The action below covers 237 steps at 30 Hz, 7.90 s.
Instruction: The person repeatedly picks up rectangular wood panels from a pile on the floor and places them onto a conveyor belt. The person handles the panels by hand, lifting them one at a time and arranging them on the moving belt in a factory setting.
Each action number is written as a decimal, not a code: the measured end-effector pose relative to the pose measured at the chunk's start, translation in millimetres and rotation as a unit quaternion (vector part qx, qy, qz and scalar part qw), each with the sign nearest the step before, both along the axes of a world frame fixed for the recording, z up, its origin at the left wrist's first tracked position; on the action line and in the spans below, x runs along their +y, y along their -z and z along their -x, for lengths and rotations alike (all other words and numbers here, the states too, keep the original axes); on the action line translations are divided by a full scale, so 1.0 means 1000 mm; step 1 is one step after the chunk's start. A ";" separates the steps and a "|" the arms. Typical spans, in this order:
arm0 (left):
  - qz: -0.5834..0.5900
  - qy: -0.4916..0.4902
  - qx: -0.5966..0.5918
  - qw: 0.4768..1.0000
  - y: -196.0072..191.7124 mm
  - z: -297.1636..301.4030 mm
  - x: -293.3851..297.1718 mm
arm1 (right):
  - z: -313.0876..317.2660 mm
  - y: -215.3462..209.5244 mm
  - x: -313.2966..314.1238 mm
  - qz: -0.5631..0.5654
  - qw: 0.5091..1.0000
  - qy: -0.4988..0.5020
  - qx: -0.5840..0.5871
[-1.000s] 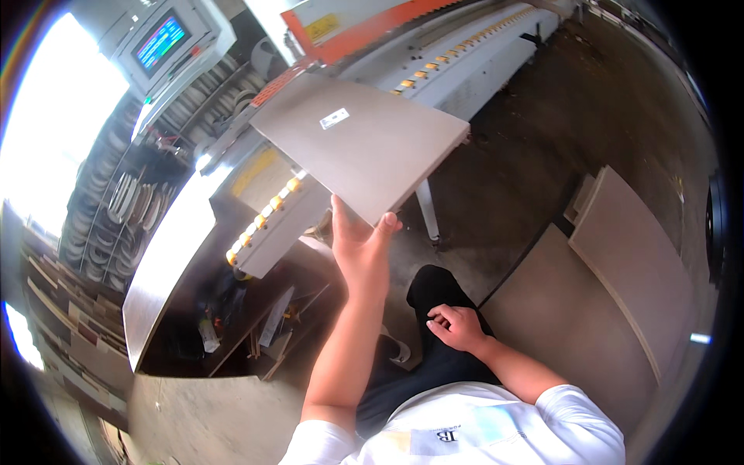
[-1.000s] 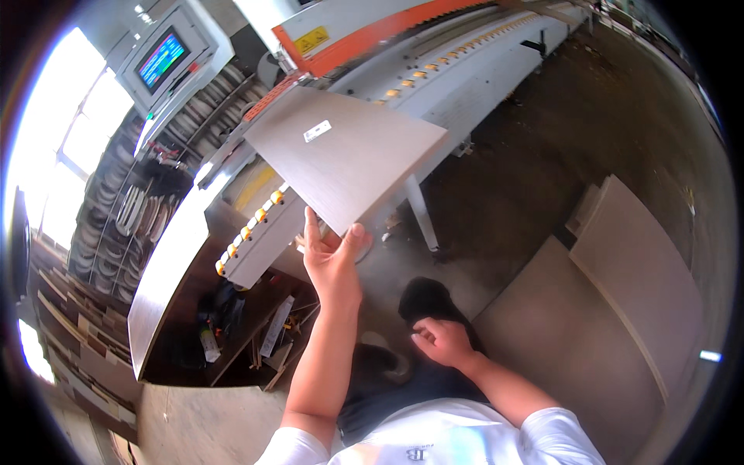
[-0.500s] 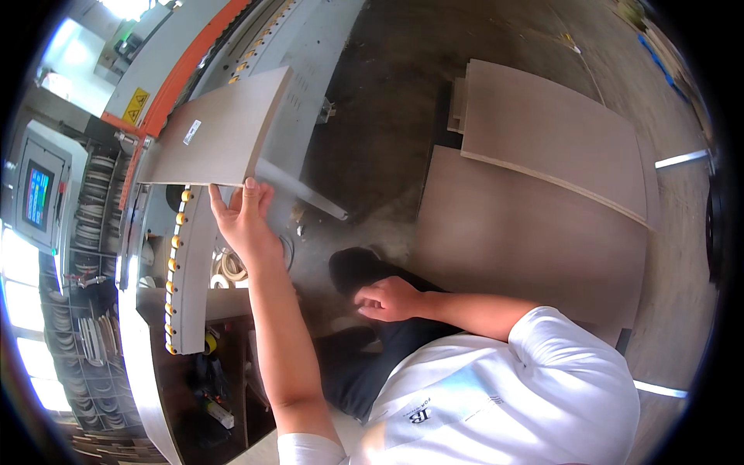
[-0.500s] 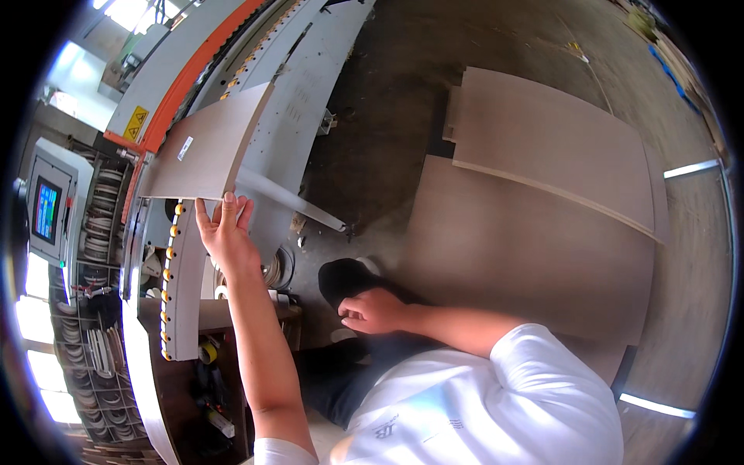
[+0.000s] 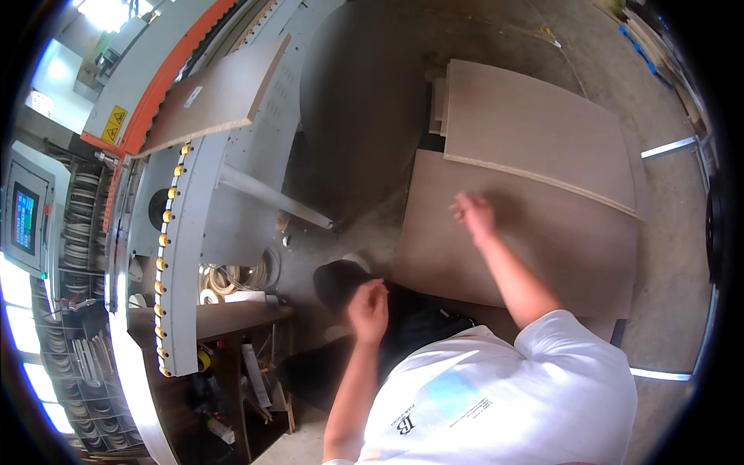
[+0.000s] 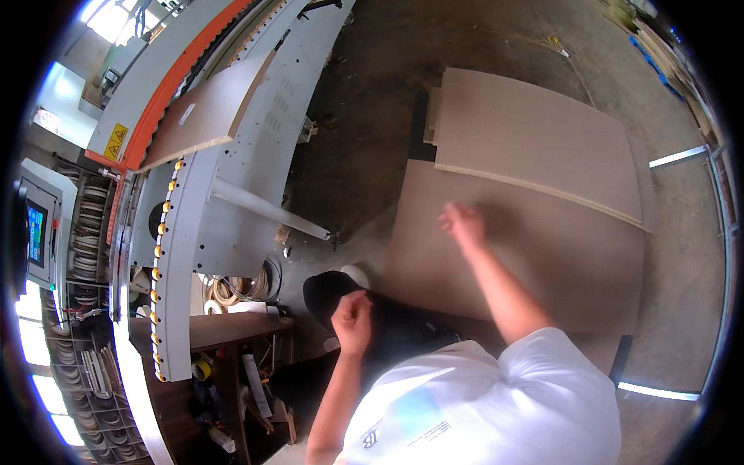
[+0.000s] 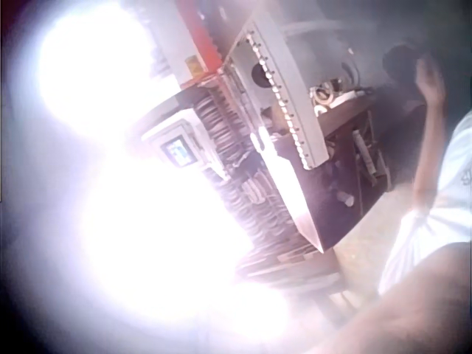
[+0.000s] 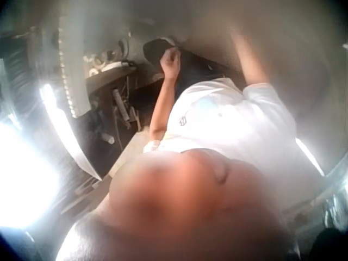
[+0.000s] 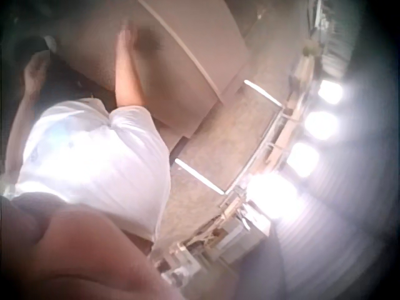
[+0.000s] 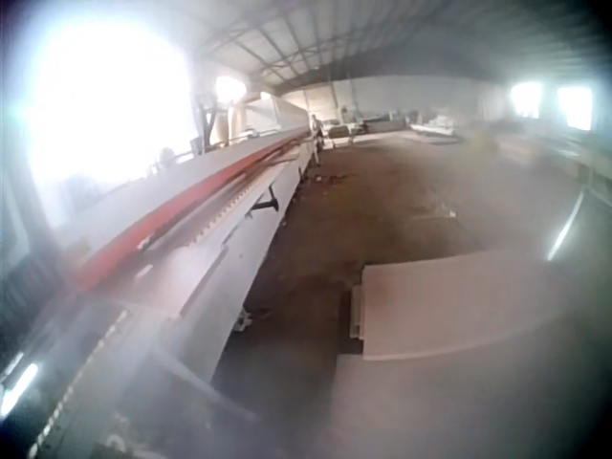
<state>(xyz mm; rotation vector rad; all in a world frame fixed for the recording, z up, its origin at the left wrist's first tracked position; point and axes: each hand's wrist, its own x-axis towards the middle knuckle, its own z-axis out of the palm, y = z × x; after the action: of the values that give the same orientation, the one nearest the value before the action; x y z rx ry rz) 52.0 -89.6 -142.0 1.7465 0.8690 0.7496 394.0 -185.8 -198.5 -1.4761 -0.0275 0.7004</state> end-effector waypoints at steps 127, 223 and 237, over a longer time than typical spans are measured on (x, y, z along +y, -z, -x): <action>0.022 -0.200 -0.407 0.891 -0.212 0.174 -0.063 | 0.245 -0.276 -0.002 -0.212 0.799 -0.558 -0.071; 0.455 0.072 -0.031 0.887 -0.032 -0.063 -0.023 | 0.073 -0.014 -0.152 -0.076 0.916 0.187 0.346; 0.635 0.004 -0.106 0.766 0.018 -0.113 -0.032 | 0.078 -0.156 -0.169 0.100 0.960 -0.259 -0.029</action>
<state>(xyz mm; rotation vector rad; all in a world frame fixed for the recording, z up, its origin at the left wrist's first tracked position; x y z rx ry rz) 164.8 -121.8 -160.0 0.4229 0.8667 0.1757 316.4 -354.7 -42.7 -1.7030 -0.4128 1.1067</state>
